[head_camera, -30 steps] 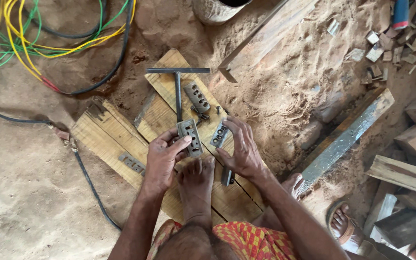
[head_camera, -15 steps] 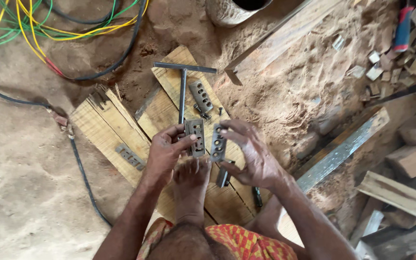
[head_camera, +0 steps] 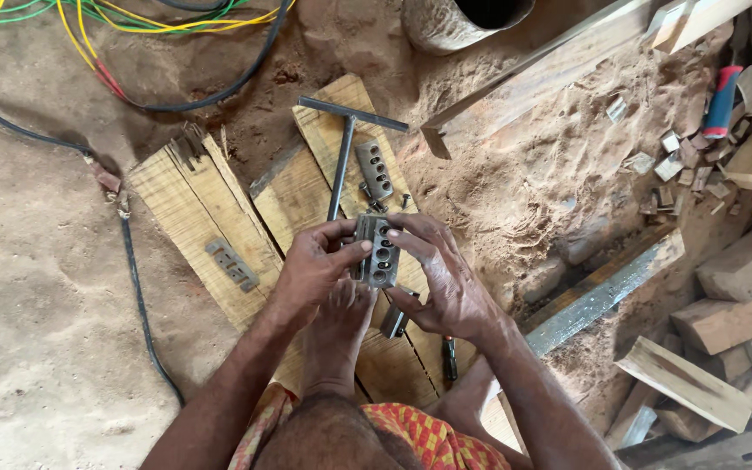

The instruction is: The person sits on a wooden plank and assembles metal lock mechanisms using a screwdriver. They insert screws into the lock body, align the faceplate, and tighten the screws to secure the parts together. The person handles multiple lock units one at a time, placing completed units aside.

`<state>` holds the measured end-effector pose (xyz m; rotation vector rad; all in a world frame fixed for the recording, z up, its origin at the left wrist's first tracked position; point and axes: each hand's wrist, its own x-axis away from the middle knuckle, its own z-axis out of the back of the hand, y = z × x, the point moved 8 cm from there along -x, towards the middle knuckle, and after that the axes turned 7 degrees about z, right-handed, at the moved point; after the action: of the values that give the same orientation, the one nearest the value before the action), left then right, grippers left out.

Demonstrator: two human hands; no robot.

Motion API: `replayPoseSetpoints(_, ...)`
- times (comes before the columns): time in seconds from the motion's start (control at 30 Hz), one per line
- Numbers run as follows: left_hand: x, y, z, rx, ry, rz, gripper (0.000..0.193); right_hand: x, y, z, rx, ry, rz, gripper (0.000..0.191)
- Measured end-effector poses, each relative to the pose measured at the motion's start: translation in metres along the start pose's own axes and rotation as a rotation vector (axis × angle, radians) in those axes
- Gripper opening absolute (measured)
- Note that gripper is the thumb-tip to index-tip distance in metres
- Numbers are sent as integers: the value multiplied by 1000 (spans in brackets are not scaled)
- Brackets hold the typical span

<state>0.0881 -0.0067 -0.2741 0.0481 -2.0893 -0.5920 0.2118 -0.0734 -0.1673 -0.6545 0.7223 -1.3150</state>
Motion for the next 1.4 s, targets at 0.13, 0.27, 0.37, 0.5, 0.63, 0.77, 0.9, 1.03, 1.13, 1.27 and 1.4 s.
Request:
replayPoseSetpoints(0.13,2,0,2,-44,17,22,38,1,2,0,-2,-2,-6,84)
replayPoseSetpoints(0.27,2,0,4,-122,49,47,38,1,4,-2,16,-11,-9,86)
replayPoseSetpoints(0.37,3,0,4,-118,58,65,37,0,4,-3,19,-9,-1,88)
replayPoseSetpoints(0.5,4,4,2,-109,55,56,36,-2,3,-3,25,-5,5,87)
replayPoseSetpoints(0.63,4,3,6,-143,104,94,35,0,6,0,6,5,-11,87)
replayPoseSetpoints(0.77,1,4,12,-68,112,57,37,12,22,-2,-27,-11,-158,91)
replayPoseSetpoints(0.9,1,7,18,-22,115,8,39,25,42,-10,-136,-34,-316,93)
replayPoseSetpoints(1.03,4,2,26,-29,142,58,40,39,61,-25,-421,-82,-563,96)
replayPoseSetpoints(1.13,6,-2,29,-10,150,123,40,45,68,-31,-555,-101,-691,99)
replayPoseSetpoints(1.27,9,-5,34,-70,198,150,39,50,73,-31,-565,-133,-757,100)
replayPoseSetpoints(1.4,6,-8,36,-63,191,144,39,56,72,-33,-543,-209,-798,98)
